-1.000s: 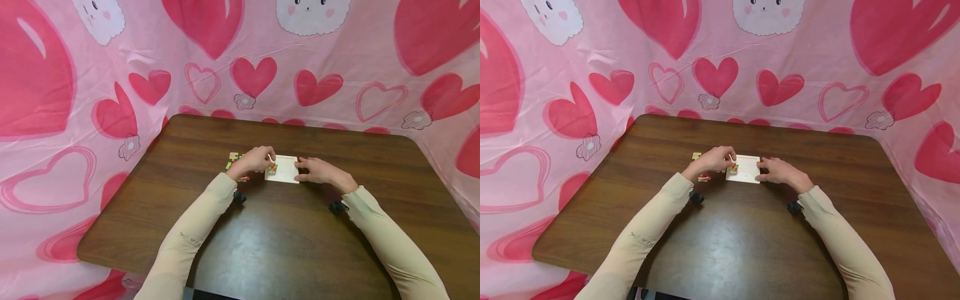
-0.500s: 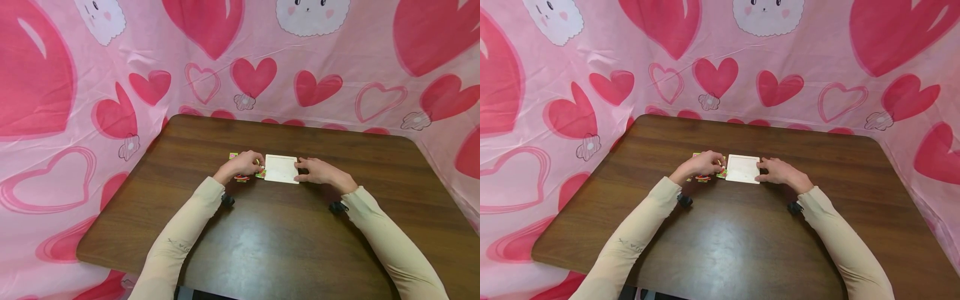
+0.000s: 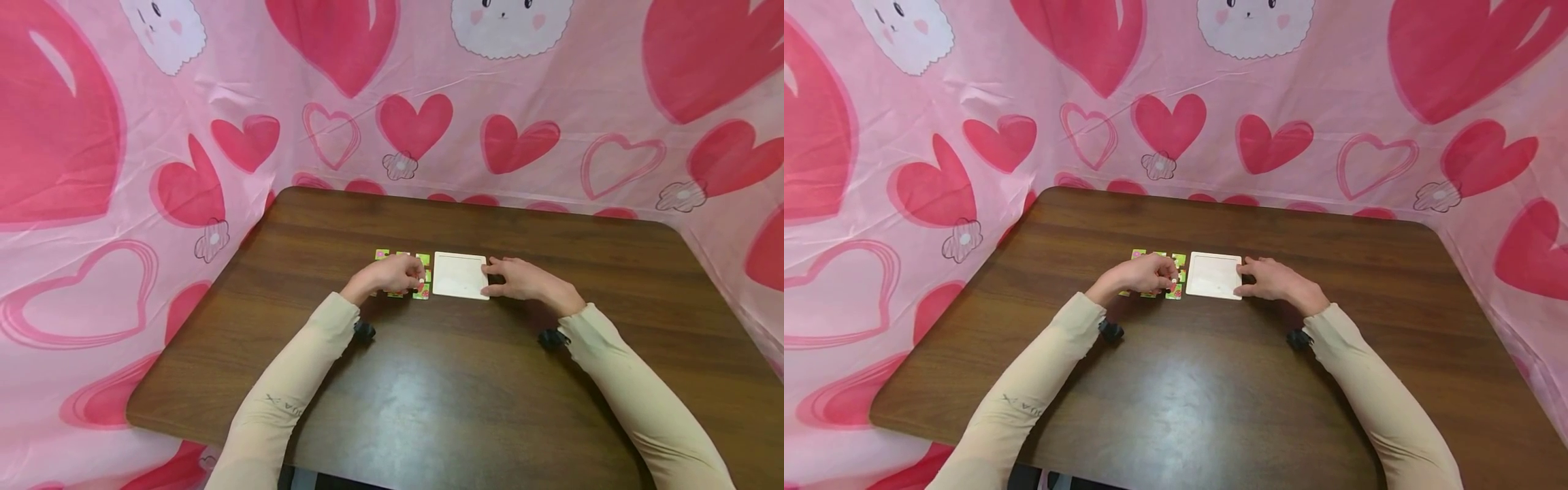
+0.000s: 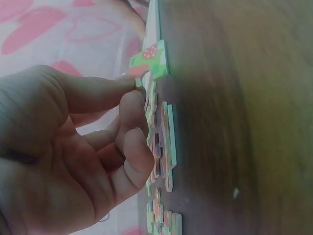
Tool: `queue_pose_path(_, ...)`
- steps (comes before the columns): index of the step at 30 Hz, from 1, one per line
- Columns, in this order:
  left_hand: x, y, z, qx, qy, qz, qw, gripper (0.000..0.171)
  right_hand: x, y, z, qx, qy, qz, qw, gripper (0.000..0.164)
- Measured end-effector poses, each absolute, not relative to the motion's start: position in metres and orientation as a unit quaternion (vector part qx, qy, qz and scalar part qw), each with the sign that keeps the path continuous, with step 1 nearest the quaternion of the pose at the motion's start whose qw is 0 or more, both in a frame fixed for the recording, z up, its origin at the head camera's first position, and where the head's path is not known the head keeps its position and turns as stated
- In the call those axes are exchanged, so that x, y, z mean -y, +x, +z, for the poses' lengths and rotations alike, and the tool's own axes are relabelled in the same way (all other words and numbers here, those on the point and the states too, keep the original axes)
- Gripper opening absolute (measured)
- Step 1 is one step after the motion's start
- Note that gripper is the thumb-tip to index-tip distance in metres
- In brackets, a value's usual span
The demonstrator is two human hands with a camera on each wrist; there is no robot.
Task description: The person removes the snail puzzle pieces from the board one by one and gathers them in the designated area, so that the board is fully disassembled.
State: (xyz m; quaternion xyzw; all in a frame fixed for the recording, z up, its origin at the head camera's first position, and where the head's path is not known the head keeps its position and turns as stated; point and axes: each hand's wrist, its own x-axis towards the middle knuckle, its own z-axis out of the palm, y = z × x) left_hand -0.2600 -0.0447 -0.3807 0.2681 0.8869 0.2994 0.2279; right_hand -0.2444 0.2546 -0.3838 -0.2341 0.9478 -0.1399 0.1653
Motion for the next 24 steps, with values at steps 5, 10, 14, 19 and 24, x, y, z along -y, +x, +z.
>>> queue_pose_path(5,0.046,-0.261,-0.382,-0.884,0.276,0.292,0.238,0.007,-0.254,-0.245,-0.384,-0.949,-0.228,-0.138,0.168,0.071)
queue_pose_path(10,0.047,-0.264,-0.38,-0.892,0.286,0.267,0.225,0.009,-0.254,-0.246,-0.384,-0.948,-0.23,-0.139,0.167,0.071)
queue_pose_path(14,0.049,-0.266,-0.376,-0.901,0.304,0.236,0.198,0.012,-0.253,-0.246,-0.383,-0.948,-0.231,-0.14,0.167,0.072)
queue_pose_path(19,0.055,-0.267,-0.368,-0.902,0.295,0.239,0.207,0.017,-0.254,-0.247,-0.382,-0.947,-0.236,-0.139,0.166,0.07)
queue_pose_path(24,0.065,-0.271,-0.361,-0.901,0.286,0.252,0.206,0.022,-0.261,-0.25,-0.38,-0.946,-0.247,-0.141,0.154,0.063)
